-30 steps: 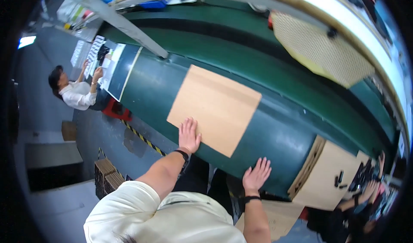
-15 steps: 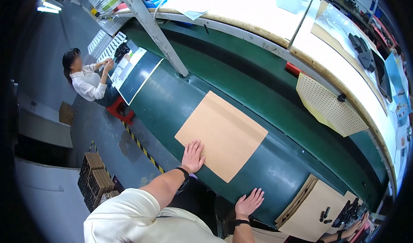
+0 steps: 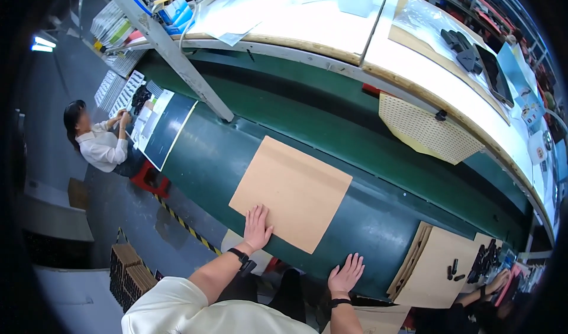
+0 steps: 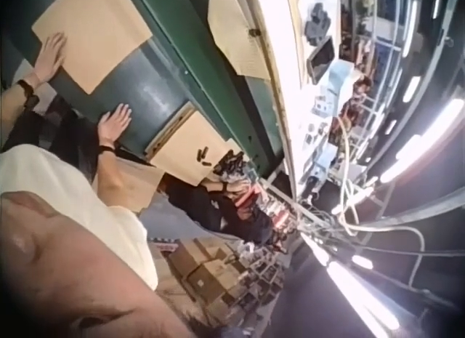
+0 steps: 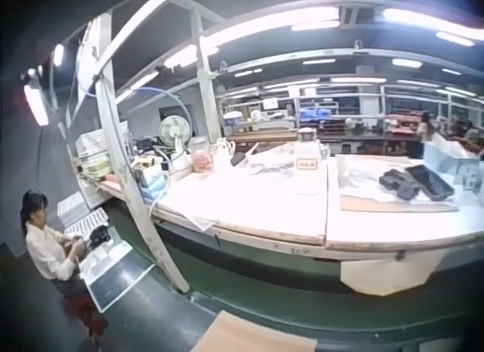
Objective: The person picks up microphones from a conveyor belt, inspects each one, and arranges them in rows on a cardboard sheet.
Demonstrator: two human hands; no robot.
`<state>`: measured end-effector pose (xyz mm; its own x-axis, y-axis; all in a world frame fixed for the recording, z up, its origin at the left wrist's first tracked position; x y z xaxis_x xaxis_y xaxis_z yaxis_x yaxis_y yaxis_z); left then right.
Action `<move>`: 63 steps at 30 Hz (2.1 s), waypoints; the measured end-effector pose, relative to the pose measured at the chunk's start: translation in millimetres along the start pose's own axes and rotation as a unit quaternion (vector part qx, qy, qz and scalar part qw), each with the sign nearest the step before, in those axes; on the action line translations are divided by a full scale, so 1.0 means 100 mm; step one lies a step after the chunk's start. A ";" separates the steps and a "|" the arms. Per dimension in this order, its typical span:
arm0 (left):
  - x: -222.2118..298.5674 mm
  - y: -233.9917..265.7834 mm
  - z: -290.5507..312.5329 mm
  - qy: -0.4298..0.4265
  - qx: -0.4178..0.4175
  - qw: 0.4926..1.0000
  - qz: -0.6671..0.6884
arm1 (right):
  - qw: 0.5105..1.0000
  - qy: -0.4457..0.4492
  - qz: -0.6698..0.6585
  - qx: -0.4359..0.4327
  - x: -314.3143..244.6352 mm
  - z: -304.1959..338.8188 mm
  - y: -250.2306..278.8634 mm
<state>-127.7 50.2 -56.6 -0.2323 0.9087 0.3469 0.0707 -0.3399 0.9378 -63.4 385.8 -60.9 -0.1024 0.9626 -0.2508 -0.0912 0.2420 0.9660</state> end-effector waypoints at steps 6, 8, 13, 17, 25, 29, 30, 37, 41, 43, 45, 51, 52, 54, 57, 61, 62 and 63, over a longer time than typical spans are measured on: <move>-0.41 0.17 0.77 -0.254 -0.222 0.931 0.140 | 0.999 0.025 0.023 0.037 -0.03 -0.10 -0.04; -0.80 0.10 0.91 -0.322 -0.325 0.884 0.095 | 0.996 0.038 0.040 0.073 -0.05 -0.13 0.00; -2.12 -0.22 0.22 -0.141 -0.262 0.954 0.022 | 0.997 0.012 0.064 0.049 -0.02 -0.18 -0.07; -2.39 -0.55 -0.43 0.006 -0.344 0.938 -0.029 | 0.996 -0.002 0.077 0.053 0.07 -0.11 -0.03; -2.03 -0.70 -0.55 -0.070 -0.329 0.940 0.048 | 0.996 0.019 0.070 0.048 0.04 -0.02 -0.07; -1.82 -0.79 -0.37 -0.091 -0.341 0.933 0.075 | 0.998 -0.006 0.054 0.033 -0.08 -0.06 0.01; -1.77 -0.80 -0.32 -0.095 -0.340 0.932 0.081 | 0.998 -0.006 0.054 0.031 -0.08 -0.10 0.01; -1.68 -0.82 -0.43 -0.107 -0.321 0.934 0.115 | 0.998 -0.001 0.039 0.051 -0.06 -0.13 0.03; -1.77 -0.74 -0.59 -0.114 -0.294 0.939 0.137 | 0.998 -0.004 0.029 0.064 -0.05 -0.06 0.04; -1.89 -0.62 -0.70 -0.117 -0.281 0.941 0.148 | 0.996 0.003 0.021 0.084 -0.07 -0.09 0.03; -1.98 -0.54 -0.72 -0.118 -0.271 0.942 0.160 | 0.995 0.006 0.017 0.102 -0.07 -0.06 0.02; -2.12 -0.68 -0.58 -0.123 -0.288 0.932 0.183 | 0.981 0.003 -0.009 0.194 -0.08 0.03 0.07; -2.13 -0.70 -0.54 -0.124 -0.294 0.929 0.189 | 0.981 -0.004 -0.008 0.195 -0.06 0.04 0.08; -2.15 -0.74 -0.41 -0.128 -0.304 0.925 0.190 | 0.976 0.008 -0.015 0.215 -0.06 0.04 0.05; -2.13 -0.56 -0.09 -0.266 -0.130 0.954 0.055 | 0.975 0.005 -0.025 0.222 -0.06 0.03 0.02; -1.92 -0.26 0.14 -0.170 -0.333 0.927 0.024 | 0.974 -0.008 -0.001 0.226 -0.07 0.01 0.03; -1.82 -0.10 0.18 -0.160 -0.338 0.927 0.020 | 0.976 -0.006 -0.009 0.218 -0.13 -0.03 0.04; -1.66 0.10 0.24 -0.174 -0.336 0.924 0.056 | 0.978 0.002 -0.045 0.204 -0.22 -0.06 0.04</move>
<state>-65.3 -98.1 -104.4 0.0740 0.8422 0.5341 -0.5699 -0.4038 0.7156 -67.9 364.3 -52.1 -0.1152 0.9351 -0.3351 0.3037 0.3544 0.8844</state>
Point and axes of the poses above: each hand's wrist, its own z-axis away from the middle knuckle, its own y-axis out of the back of the hand, x = y × z, the point moved 4 cm from there along -z, towards the middle knuckle, and after that the axes turned 10 degrees about y, right-handed, at the moved point
